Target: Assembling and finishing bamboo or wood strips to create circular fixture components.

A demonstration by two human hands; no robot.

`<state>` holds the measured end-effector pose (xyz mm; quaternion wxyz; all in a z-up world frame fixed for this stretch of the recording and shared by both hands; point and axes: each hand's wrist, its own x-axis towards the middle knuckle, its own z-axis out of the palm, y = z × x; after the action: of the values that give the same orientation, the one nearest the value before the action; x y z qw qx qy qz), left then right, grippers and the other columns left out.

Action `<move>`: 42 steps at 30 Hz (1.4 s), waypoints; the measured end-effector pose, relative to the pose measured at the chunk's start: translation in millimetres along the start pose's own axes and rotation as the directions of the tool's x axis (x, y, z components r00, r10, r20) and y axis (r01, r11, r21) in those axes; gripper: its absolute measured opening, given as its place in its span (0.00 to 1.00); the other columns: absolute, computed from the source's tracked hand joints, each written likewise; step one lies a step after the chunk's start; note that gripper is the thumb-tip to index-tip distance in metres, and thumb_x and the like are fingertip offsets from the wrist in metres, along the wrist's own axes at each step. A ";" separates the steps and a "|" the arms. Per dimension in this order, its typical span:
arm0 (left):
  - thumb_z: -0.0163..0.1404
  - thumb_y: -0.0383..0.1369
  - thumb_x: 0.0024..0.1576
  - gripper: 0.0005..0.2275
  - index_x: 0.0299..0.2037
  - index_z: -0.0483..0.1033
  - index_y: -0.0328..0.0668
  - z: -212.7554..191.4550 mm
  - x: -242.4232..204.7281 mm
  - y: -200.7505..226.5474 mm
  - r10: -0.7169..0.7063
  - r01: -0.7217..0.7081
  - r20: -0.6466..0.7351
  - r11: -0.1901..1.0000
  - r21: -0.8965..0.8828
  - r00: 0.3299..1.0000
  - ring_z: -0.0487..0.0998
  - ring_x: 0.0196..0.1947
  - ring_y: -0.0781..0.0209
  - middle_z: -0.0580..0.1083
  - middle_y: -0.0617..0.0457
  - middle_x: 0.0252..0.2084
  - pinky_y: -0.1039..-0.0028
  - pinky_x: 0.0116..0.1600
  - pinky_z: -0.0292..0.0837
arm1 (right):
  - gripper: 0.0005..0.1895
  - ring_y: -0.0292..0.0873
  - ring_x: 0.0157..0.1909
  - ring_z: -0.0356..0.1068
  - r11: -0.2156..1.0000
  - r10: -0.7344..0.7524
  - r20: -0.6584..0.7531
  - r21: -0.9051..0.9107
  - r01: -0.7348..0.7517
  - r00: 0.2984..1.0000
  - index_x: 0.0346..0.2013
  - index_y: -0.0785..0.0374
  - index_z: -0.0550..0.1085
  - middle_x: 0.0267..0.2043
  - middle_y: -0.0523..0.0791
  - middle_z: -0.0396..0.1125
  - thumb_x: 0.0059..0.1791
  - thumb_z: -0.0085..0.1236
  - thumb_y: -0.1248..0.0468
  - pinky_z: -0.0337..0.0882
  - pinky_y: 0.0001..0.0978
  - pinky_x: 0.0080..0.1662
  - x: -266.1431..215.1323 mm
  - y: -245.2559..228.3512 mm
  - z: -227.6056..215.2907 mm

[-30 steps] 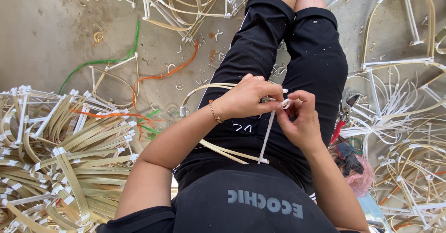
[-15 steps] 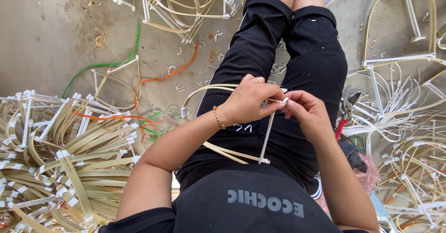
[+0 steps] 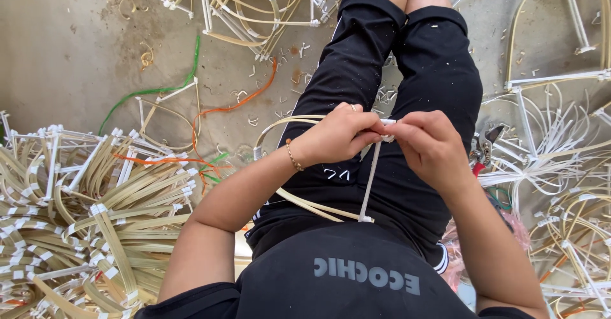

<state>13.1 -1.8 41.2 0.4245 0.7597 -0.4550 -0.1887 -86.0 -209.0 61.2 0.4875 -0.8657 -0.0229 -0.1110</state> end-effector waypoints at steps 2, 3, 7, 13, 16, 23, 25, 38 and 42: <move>0.58 0.33 0.58 0.06 0.44 0.81 0.48 -5.0 5.9 -3.7 -0.049 0.056 0.055 0.991 -0.123 0.997 0.74 0.34 0.53 0.79 0.55 0.35 0.66 0.47 0.68 | 0.11 0.48 0.41 0.70 0.926 -0.312 0.107 -0.188 0.328 0.944 0.44 0.61 0.79 0.43 0.44 0.69 0.48 0.63 0.72 0.71 0.37 0.45 13.1 -9.7 -11.5; 0.58 0.33 0.58 0.06 0.44 0.81 0.48 -5.9 7.6 -4.3 -0.044 0.051 0.055 0.991 -0.121 0.997 0.74 0.34 0.53 0.79 0.55 0.35 0.66 0.47 0.68 | 0.11 0.48 0.41 0.70 0.925 -0.314 0.104 -0.192 0.329 0.944 0.44 0.61 0.79 0.43 0.44 0.69 0.48 0.63 0.72 0.71 0.37 0.45 12.4 -11.5 -11.4; 0.60 0.34 0.57 0.07 0.44 0.83 0.50 -6.1 9.6 -2.7 -0.057 0.070 0.068 0.977 -0.201 0.996 0.77 0.33 0.55 0.81 0.54 0.35 0.68 0.44 0.69 | 0.12 0.45 0.44 0.71 0.972 -0.195 0.055 -0.120 0.201 0.979 0.47 0.61 0.78 0.45 0.45 0.69 0.50 0.61 0.73 0.72 0.31 0.47 -11.3 -5.7 4.3; 0.59 0.36 0.57 0.06 0.43 0.85 0.55 -7.4 5.7 7.7 -0.041 0.044 0.025 0.989 -0.140 0.999 0.73 0.29 0.58 0.81 0.59 0.34 0.68 0.41 0.66 | 0.12 0.31 0.41 0.69 0.651 0.454 0.125 0.629 -0.424 0.882 0.54 0.65 0.74 0.45 0.39 0.69 0.55 0.53 0.70 0.70 0.22 0.44 -54.6 12.8 36.6; 0.59 0.36 0.58 0.06 0.43 0.85 0.57 -7.4 4.8 12.7 -0.027 0.029 0.018 0.997 -0.078 0.999 0.72 0.29 0.60 0.81 0.61 0.34 0.68 0.42 0.63 | 0.11 0.30 0.38 0.67 0.579 0.491 0.152 0.679 -0.452 0.858 0.52 0.66 0.74 0.41 0.39 0.70 0.55 0.55 0.69 0.69 0.22 0.42 -57.8 12.2 44.0; 0.55 0.34 0.61 0.04 0.44 0.81 0.57 -10.8 -4.8 22.5 0.006 -0.007 0.043 1.000 0.022 0.999 0.71 0.34 0.61 0.78 0.65 0.35 0.66 0.50 0.58 | 0.05 0.39 0.28 0.64 0.958 0.281 -0.003 0.057 -0.281 0.960 0.36 0.66 0.73 0.31 0.45 0.66 0.52 0.61 0.68 0.64 0.29 0.31 -49.6 -4.3 39.0; 0.56 0.34 0.61 0.05 0.44 0.81 0.57 -13.2 -5.3 22.9 0.018 -0.020 0.049 0.999 0.029 0.999 0.71 0.33 0.60 0.78 0.65 0.34 0.66 0.50 0.58 | 0.05 0.40 0.28 0.64 0.959 0.279 -0.048 0.053 -0.277 0.959 0.35 0.66 0.72 0.31 0.46 0.65 0.52 0.61 0.69 0.64 0.31 0.31 -53.1 5.5 47.2; 0.59 0.33 0.58 0.05 0.42 0.80 0.49 1.0 2.0 21.7 0.010 -0.023 0.057 0.973 0.230 0.998 0.74 0.38 0.59 0.77 0.60 0.38 0.63 0.51 0.61 | 0.06 0.51 0.42 0.70 0.984 0.036 -0.123 -0.170 -0.057 0.992 0.35 0.61 0.72 0.38 0.46 0.69 0.48 0.63 0.66 0.66 0.46 0.41 -65.1 34.4 45.6; 0.57 0.29 0.59 0.08 0.48 0.80 0.47 -7.5 8.8 20.5 -0.040 0.006 0.142 0.973 0.231 0.989 0.76 0.46 0.56 0.76 0.56 0.45 0.63 0.54 0.63 | 0.06 0.48 0.47 0.70 0.972 0.177 -0.273 -0.105 -0.213 0.945 0.39 0.57 0.74 0.41 0.44 0.69 0.50 0.64 0.65 0.68 0.44 0.48 -118.9 73.4 -12.5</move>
<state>11.8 -10.4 63.1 0.2973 0.7931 -0.4948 -0.1945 -193.1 -249.8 -19.6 0.4362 -0.8719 0.1350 -0.1769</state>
